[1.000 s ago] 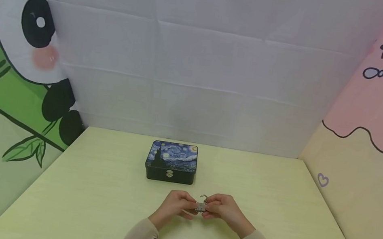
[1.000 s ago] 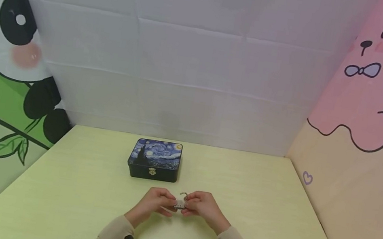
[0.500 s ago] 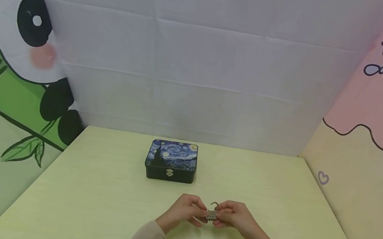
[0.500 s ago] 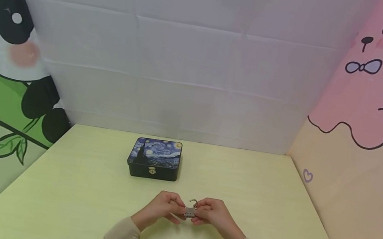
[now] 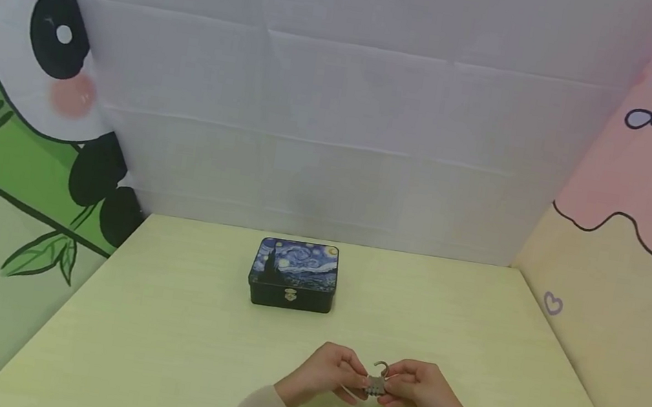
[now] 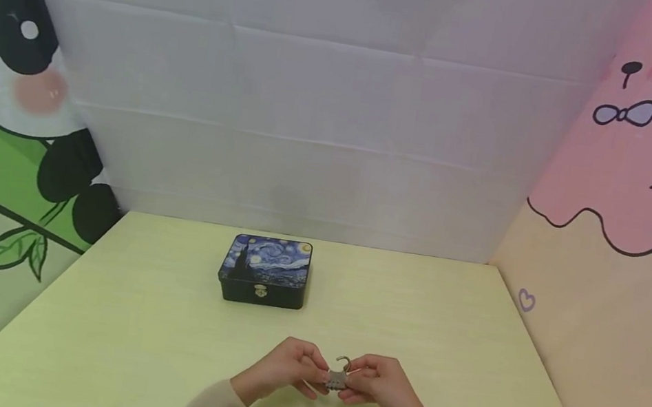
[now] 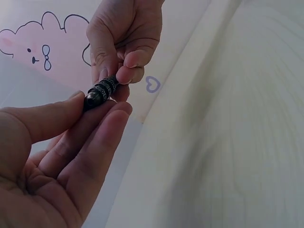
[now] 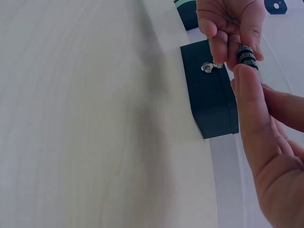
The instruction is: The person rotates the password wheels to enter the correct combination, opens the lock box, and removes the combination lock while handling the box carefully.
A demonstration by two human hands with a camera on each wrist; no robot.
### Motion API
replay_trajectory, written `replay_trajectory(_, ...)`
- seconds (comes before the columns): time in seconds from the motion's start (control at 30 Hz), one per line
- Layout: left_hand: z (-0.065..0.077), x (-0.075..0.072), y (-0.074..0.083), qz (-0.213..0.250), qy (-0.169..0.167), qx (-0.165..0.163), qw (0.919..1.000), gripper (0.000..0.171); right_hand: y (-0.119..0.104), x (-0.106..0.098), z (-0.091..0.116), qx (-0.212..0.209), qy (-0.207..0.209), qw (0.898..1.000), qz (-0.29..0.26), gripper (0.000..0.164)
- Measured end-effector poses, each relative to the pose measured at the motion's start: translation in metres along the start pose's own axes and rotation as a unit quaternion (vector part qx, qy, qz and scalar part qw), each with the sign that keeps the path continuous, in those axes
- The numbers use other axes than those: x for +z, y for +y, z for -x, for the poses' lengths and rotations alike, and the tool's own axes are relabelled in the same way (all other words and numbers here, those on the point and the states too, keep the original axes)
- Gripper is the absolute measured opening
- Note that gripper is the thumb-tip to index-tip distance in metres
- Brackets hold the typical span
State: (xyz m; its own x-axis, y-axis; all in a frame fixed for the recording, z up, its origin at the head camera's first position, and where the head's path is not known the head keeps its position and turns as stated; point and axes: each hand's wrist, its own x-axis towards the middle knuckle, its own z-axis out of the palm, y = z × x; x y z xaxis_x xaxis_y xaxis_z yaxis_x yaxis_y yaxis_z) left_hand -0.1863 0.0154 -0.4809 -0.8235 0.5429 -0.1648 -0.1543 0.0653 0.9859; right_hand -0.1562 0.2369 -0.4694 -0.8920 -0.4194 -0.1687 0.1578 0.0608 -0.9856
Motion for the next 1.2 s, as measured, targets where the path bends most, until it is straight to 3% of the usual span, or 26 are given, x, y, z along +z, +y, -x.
replay_trajectory(0.3, 0.003, 0.017, -0.005, -0.006, -0.011, -0.014, 0.9998, 0.003, 0.010, -0.008, 0.016, 0.018, -0.011, 1.000, -0.007, 0.020)
replay_trajectory(0.5, 0.005, 0.029, -0.011, -0.016, -0.041, -0.015, 0.9989, 0.004, 0.017, -0.011, 0.029, 0.044, -0.008, 0.999, -0.011, 0.017)
replay_trajectory(0.97, 0.012, 0.042, -0.023, -0.098, -0.074, -0.032, 0.9919, 0.008, 0.037, -0.012, 0.040, 0.063, -0.035, 0.997, 0.016, 0.013)
replay_trajectory(1.2, 0.014, 0.043, -0.020, -0.166, -0.092, -0.018, 0.9816, 0.011, 0.041, -0.014, 0.040, 0.055, -0.065, 0.996, 0.039, 0.015)
